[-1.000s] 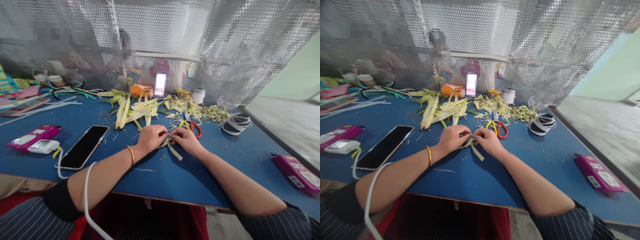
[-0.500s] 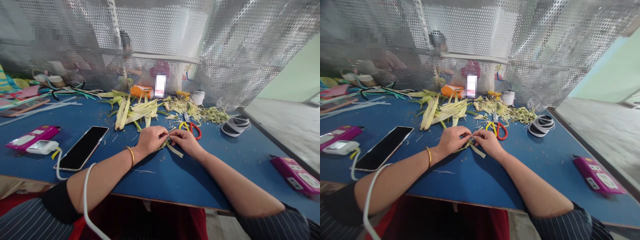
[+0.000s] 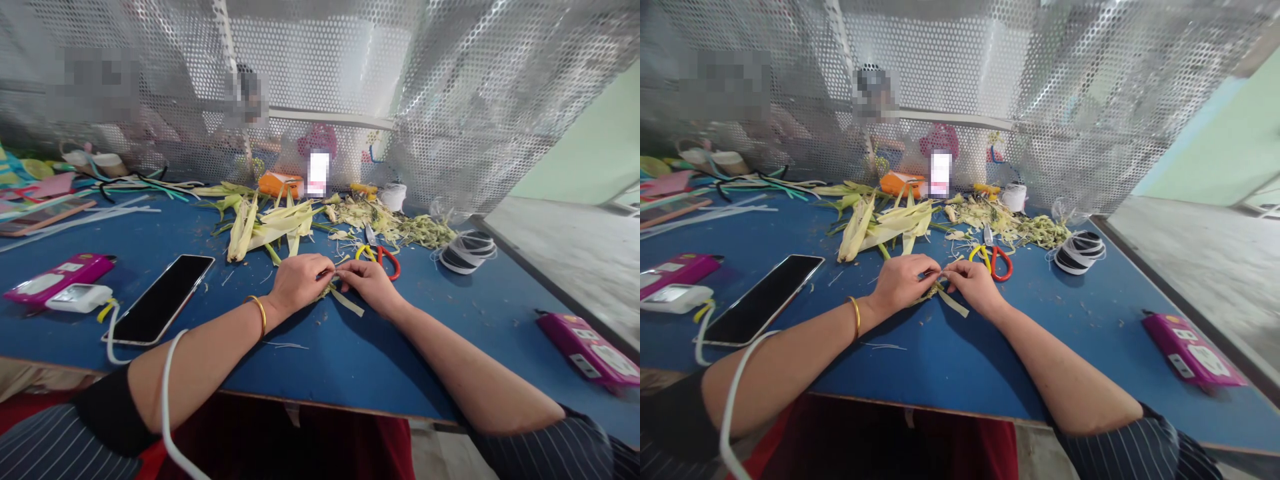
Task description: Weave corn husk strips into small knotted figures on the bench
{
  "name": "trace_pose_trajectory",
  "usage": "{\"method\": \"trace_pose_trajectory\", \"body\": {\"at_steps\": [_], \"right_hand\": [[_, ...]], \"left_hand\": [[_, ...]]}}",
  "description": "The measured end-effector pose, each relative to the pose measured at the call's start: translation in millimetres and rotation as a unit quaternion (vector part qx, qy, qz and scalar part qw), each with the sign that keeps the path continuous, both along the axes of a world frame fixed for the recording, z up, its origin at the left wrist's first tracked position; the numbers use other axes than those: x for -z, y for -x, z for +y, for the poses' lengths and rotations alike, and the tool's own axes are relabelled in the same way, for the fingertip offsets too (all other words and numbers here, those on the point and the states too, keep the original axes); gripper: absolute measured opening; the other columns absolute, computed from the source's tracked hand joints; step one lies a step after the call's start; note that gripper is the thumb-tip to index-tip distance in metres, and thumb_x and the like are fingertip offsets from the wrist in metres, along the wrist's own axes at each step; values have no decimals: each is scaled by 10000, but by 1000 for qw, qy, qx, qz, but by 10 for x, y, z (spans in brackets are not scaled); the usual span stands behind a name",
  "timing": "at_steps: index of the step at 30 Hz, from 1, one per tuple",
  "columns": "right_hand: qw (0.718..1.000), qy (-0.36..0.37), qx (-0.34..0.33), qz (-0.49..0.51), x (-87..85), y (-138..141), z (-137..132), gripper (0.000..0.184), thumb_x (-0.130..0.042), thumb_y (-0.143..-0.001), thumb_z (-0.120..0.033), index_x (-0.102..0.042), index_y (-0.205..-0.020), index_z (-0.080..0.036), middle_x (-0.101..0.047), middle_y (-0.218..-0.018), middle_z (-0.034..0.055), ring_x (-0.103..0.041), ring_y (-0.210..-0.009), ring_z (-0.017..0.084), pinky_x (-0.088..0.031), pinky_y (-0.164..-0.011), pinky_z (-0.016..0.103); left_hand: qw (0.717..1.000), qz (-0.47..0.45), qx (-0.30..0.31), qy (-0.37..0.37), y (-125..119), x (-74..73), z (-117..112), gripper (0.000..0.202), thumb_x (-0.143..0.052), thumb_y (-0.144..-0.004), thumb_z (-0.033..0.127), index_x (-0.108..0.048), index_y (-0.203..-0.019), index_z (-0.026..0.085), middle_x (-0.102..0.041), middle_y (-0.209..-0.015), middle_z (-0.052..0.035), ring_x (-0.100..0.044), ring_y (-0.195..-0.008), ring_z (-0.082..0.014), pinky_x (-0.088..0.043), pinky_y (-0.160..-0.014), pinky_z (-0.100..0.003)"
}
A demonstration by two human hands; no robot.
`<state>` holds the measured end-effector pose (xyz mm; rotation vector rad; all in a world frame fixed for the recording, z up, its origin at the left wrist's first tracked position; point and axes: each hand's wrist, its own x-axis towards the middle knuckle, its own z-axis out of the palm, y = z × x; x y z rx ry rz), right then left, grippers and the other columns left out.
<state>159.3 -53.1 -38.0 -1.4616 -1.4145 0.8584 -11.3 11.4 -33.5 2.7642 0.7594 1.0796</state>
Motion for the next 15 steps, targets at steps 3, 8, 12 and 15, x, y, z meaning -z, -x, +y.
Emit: {"method": "trace_pose_trajectory", "body": {"at_steps": [3, 8, 12, 15], "right_hand": [[1000, -9, 6, -5, 10, 2, 1, 219, -614, -779, -386, -654, -743, -174, -600, -546, -21, -505, -509, 110, -373, -542, 251], [1000, -20, 11, -4, 8, 2, 1, 184, -610, -775, -362, -618, -738, -182, -588, -566, -31, -549, -534, 118, -403, -571, 253], [999, -29, 28, 7, 12, -9, 7, 171, -600, -769, -355, -606, -739, -187, -587, -557, -30, -554, -545, 127, -404, -573, 255], [998, -27, 60, 23, 14, -28, 17, 179, -587, -773, -367, -605, -747, -190, -585, -539, -29, -527, -526, 127, -375, -544, 255]], "left_hand": [[1000, 2, 5, 1, 0, -7, -5, 133, -582, -858, 186, -680, -769, 206, -717, -753, -5, -641, -697, -135, -412, -622, -241], [1000, 3, 4, 2, 4, -9, -4, 131, -586, -854, 191, -681, -766, 208, -717, -755, -3, -640, -702, -137, -410, -624, -241], [1000, 3, 3, 9, 5, -11, -3, 122, -595, -840, 177, -677, -754, 204, -713, -746, -2, -636, -693, -134, -403, -619, -238], [1000, -3, 4, 8, 5, -14, -2, 126, -590, -840, 176, -675, -752, 205, -715, -747, -2, -636, -690, -135, -406, -617, -238]]}}
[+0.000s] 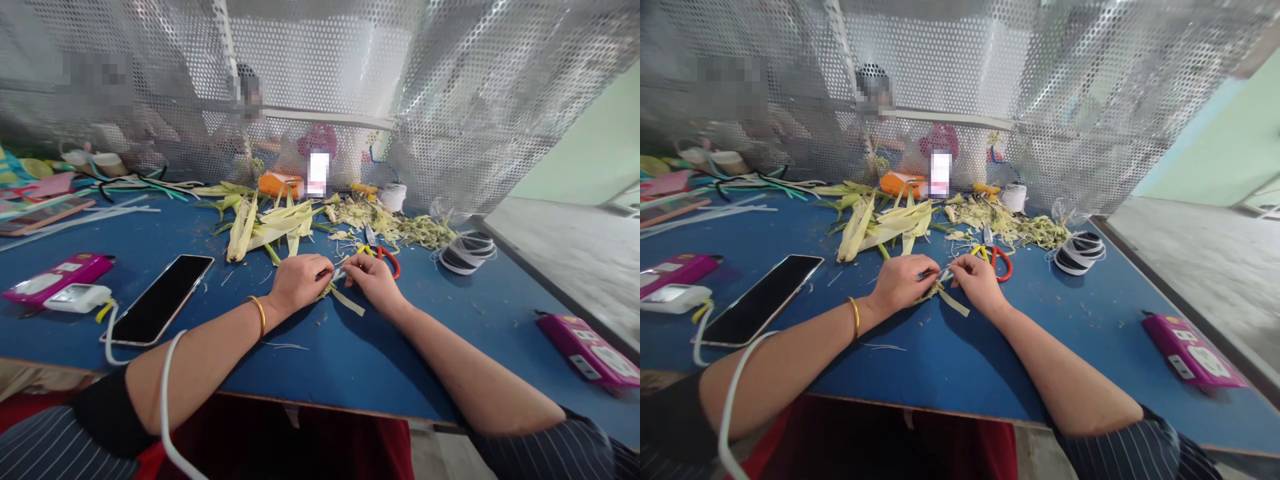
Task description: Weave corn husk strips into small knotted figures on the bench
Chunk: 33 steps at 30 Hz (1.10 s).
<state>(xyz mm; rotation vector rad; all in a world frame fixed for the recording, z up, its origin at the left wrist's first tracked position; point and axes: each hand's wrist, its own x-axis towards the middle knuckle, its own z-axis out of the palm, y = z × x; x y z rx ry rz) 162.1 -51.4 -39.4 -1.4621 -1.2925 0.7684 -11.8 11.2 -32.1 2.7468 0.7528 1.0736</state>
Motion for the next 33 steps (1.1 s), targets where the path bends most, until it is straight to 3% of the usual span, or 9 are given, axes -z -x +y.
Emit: {"method": "trace_pose_trajectory", "body": {"at_steps": [3, 6, 9, 14, 18, 22, 26, 30, 33], "right_hand": [[1000, -10, 15, 24, 0, -16, 12, 194, -600, -754, -352, -641, -835, -181, -605, -604, -24, -548, -547, 127, -392, -557, 263], [1000, -5, -18, 24, -5, -17, 19, 262, -610, -752, -355, -681, -925, -172, -620, -654, -16, -571, -566, 127, -428, -591, 275], [998, 2, -44, 37, -18, -14, 15, 289, -620, -776, -416, -702, -896, -165, -635, -665, -4, -571, -564, 118, -441, -604, 275], [994, 5, -73, 81, -56, 8, -6, 342, -682, -747, -491, -680, -859, -167, -618, -652, -13, -549, -554, 102, -442, -585, 258], [993, 11, -92, 79, -68, 46, -21, 347, -768, -655, -443, -640, -844, -182, -602, -658, -30, -545, -553, 101, -464, -568, 255], [997, -12, -76, 14, -38, 36, -22, 199, -678, -745, -381, -619, -759, -191, -581, -616, -33, -558, -541, 108, -451, -550, 255], [998, -17, -60, -6, -5, 6, -11, 177, -606, -801, -361, -580, -745, -194, -565, -596, -38, -579, -541, 114, -454, -564, 258], [994, -5, -82, 66, -11, 23, -18, 247, -607, -803, -404, -574, -937, -199, -620, -738, -14, -604, -566, 115, -502, -610, 281], [994, 7, -97, 42, -19, 33, -30, 317, -661, -764, -413, -603, -985, -193, -624, -752, -8, -599, -569, 120, -496, -594, 281]], "left_hand": [[1000, -1, 2, -2, -1, 2, 2, 140, -575, -848, 178, -677, -757, 207, -716, -747, -1, -637, -691, -133, -411, -625, -238], [1000, 1, 3, -2, -2, 10, 7, 141, -571, -855, 187, -680, -768, 207, -719, -757, -5, -641, -703, -136, -415, -634, -240], [1000, -2, 1, 12, -3, 21, 18, 135, -576, -844, 178, -684, -770, 207, -719, -760, -5, -640, -703, -137, -420, -641, -243], [995, -13, -12, 101, -5, 19, 39, 88, -616, -809, 195, -696, -775, 210, -721, -767, -3, -636, -695, -135, -424, -624, -234], [983, -18, -13, 185, -17, -5, 33, 69, -652, -782, 229, -700, -744, 196, -717, -714, -4, -616, -625, -126, -414, -568, -224], [969, -20, -1, 247, -33, -29, 21, 71, -652, -747, 202, -675, -682, 184, -700, -652, 2, -592, -576, -118, -408, -531, -217], [936, -47, 25, 347, -41, -44, 34, 82, -662, -727, 204, -631, -657, 174, -675, -606, 2, -610, -566, -124, -447, -514, -215], [879, -91, 62, 464, -45, -47, 54, 107, -658, -732, 169, -588, -651, 173, -679, -616, -1, -643, -572, -125, -526, -551, -235], [854, -106, 83, 502, -42, -56, 61, 112, -660, -749, 152, -584, -669, 168, -674, -616, 5, -632, -555, -104, -538, -551, -227]]}}
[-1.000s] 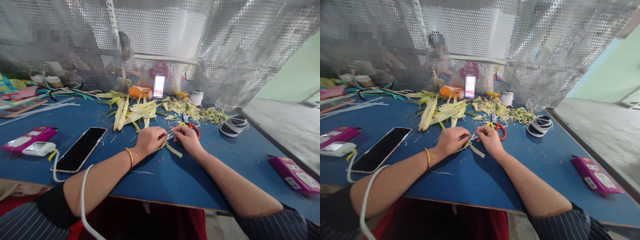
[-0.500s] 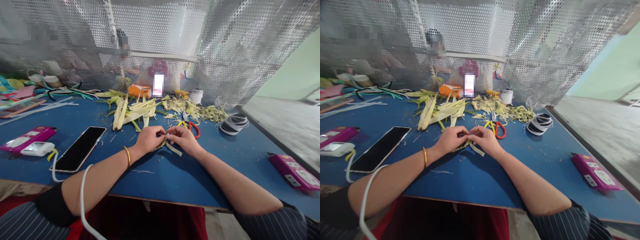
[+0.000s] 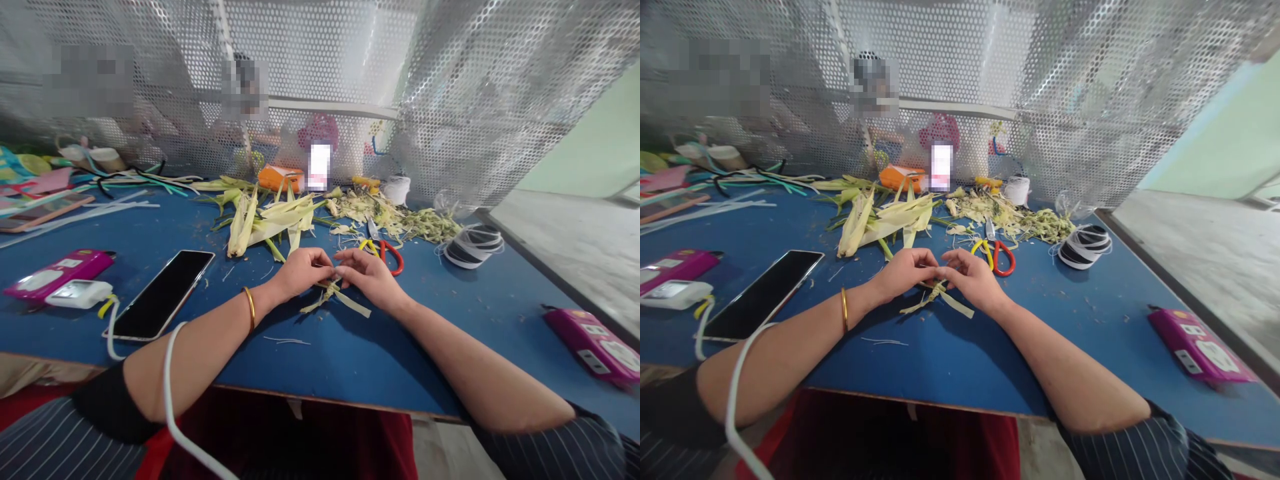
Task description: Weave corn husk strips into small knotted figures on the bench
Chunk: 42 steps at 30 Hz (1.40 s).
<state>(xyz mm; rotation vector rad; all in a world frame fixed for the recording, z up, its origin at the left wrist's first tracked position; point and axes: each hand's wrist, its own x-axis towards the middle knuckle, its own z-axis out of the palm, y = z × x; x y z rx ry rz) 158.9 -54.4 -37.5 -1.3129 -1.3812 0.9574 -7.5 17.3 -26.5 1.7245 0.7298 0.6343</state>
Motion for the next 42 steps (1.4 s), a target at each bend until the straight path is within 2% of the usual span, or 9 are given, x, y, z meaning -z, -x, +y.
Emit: {"method": "trace_pose_trajectory", "body": {"at_steps": [5, 13, 19, 26, 32, 42], "right_hand": [[996, -7, 18, -84, -5, -42, -2, 167, -615, -789, -352, -637, -758, -189, -618, -653, -12, -559, -552, 110, -449, -582, 264], [988, -25, 34, -148, -27, -58, 1, 187, -555, -852, -328, -582, -719, -199, -560, -559, -30, -528, -545, 116, -415, -586, 257], [988, -4, 22, -150, -32, -32, -17, 204, -547, -859, -340, -579, -725, -189, -561, -545, -32, -494, -519, 104, -380, -559, 245], [991, 22, 18, -132, -26, 14, -37, 186, -569, -831, -333, -599, -726, -182, -553, -525, -35, -458, -470, 87, -326, -482, 224], [992, 45, 25, -115, -35, 49, -33, 162, -655, -758, -329, -642, -739, -168, -589, -584, -19, -530, -503, 98, -367, -482, 220], [994, 36, 23, -97, 9, 25, -27, 167, -602, -780, -326, -572, -700, -183, -525, -548, -44, -484, -466, 84, -329, -451, 207]], "left_hand": [[999, 16, 3, 29, 15, -55, 2, 99, -663, -765, 125, -609, -687, 153, -664, -604, -2, -609, -518, -87, -510, -507, -205], [997, 40, 16, 62, 29, -86, 1, 97, -619, -832, 162, -608, -738, 139, -694, -685, -33, -610, -523, -80, -461, -484, -185], [993, 61, -5, 97, 12, -140, -32, 88, -617, -837, 162, -598, -758, 128, -669, -684, -14, -600, -511, -67, -436, -473, -167], [993, 75, -14, 95, 4, -169, -56, 101, -613, -848, 161, -584, -755, 131, -639, -654, 2, -592, -512, -68, -393, -451, -160], [993, 83, -6, 82, 6, -152, -60, 116, -655, -837, 220, -601, -776, 137, -609, -612, 19, -563, -508, -69, -387, -460, -169], [993, 88, -5, 80, 8, -173, -53, 96, -622, -843, 161, -598, -753, 141, -549, -529, 41, -496, -448, -63, -363, -417, -167]]}}
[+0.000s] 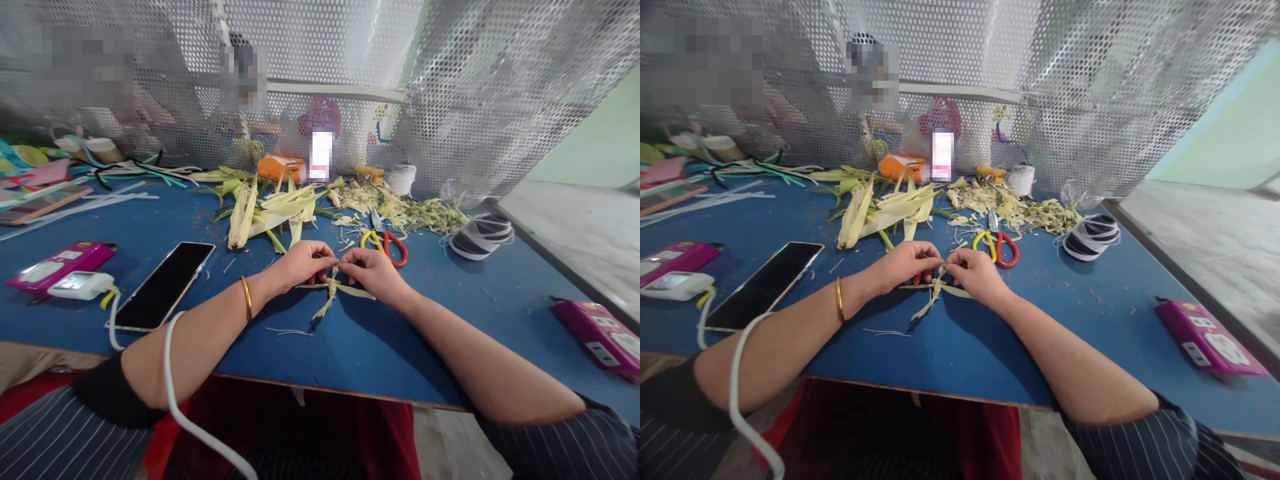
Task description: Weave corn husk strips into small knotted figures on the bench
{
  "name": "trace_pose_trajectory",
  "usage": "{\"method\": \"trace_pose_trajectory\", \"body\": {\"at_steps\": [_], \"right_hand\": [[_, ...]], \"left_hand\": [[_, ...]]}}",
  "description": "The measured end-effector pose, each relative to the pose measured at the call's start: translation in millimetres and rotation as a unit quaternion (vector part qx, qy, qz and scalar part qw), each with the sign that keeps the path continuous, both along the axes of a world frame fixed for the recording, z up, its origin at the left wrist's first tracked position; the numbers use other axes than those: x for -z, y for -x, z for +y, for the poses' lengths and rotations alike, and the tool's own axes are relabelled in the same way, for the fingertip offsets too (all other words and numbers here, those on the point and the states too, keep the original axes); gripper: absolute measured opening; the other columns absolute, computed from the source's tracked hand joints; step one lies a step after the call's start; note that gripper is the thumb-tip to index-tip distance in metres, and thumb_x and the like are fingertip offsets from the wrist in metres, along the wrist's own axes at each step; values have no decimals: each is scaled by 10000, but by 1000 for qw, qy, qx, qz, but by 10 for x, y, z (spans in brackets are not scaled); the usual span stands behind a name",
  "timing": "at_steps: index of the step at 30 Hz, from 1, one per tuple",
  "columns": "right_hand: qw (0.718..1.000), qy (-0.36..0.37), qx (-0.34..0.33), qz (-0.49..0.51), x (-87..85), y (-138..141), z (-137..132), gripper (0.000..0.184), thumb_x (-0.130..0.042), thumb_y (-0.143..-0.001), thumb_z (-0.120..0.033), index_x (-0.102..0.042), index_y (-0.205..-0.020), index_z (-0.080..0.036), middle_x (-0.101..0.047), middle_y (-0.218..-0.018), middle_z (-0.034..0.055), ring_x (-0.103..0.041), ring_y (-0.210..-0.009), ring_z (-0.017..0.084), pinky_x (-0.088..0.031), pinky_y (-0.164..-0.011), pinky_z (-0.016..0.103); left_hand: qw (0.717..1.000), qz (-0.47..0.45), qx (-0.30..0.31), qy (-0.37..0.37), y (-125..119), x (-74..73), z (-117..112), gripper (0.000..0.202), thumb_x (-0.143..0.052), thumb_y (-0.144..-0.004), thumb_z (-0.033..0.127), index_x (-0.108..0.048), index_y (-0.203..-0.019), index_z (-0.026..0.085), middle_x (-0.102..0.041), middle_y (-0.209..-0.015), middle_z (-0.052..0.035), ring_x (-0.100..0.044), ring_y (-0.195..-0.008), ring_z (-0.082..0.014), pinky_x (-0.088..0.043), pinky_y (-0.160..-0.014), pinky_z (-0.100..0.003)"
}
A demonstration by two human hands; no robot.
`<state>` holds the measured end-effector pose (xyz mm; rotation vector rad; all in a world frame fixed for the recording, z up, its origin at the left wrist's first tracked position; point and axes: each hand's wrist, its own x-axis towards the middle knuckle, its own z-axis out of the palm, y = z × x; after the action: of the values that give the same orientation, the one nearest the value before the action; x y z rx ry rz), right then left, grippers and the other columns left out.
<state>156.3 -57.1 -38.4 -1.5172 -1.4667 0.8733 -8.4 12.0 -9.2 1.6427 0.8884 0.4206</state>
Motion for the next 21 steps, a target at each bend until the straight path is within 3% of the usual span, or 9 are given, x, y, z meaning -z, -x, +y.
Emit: {"method": "trace_pose_trajectory", "body": {"at_steps": [4, 9, 21], "right_hand": [[999, -10, -1, -37, -8, 17, -5, 179, -610, -783, -322, -562, -674, -189, -528, -529, -41, -460, -465, 88, -328, -453, 213], [1000, 20, 14, -11, -22, 44, -1, 156, -670, -738, -322, -616, -695, -182, -549, -529, -36, -493, -478, 105, -342, -462, 223], [999, -8, -1, -33, 11, 15, 3, 195, -585, -786, -362, -573, -700, -187, -529, -565, -31, -453, -496, 96, -328, -478, 220]], "left_hand": [[1000, 6, 6, 14, 9, 21, 8, 88, -606, -860, 184, -596, -780, 149, -532, -484, 49, -442, -401, -58, -336, -395, -165], [1000, -6, -5, -3, 5, 6, -12, 128, -670, -827, 234, -602, -761, 148, -518, -511, 57, -434, -433, -46, -313, -400, -152], [1000, -6, -7, -13, -6, 31, 10, 82, -629, -838, 170, -604, -762, 150, -495, -483, 60, -428, -414, -56, -330, -398, -166]]}}
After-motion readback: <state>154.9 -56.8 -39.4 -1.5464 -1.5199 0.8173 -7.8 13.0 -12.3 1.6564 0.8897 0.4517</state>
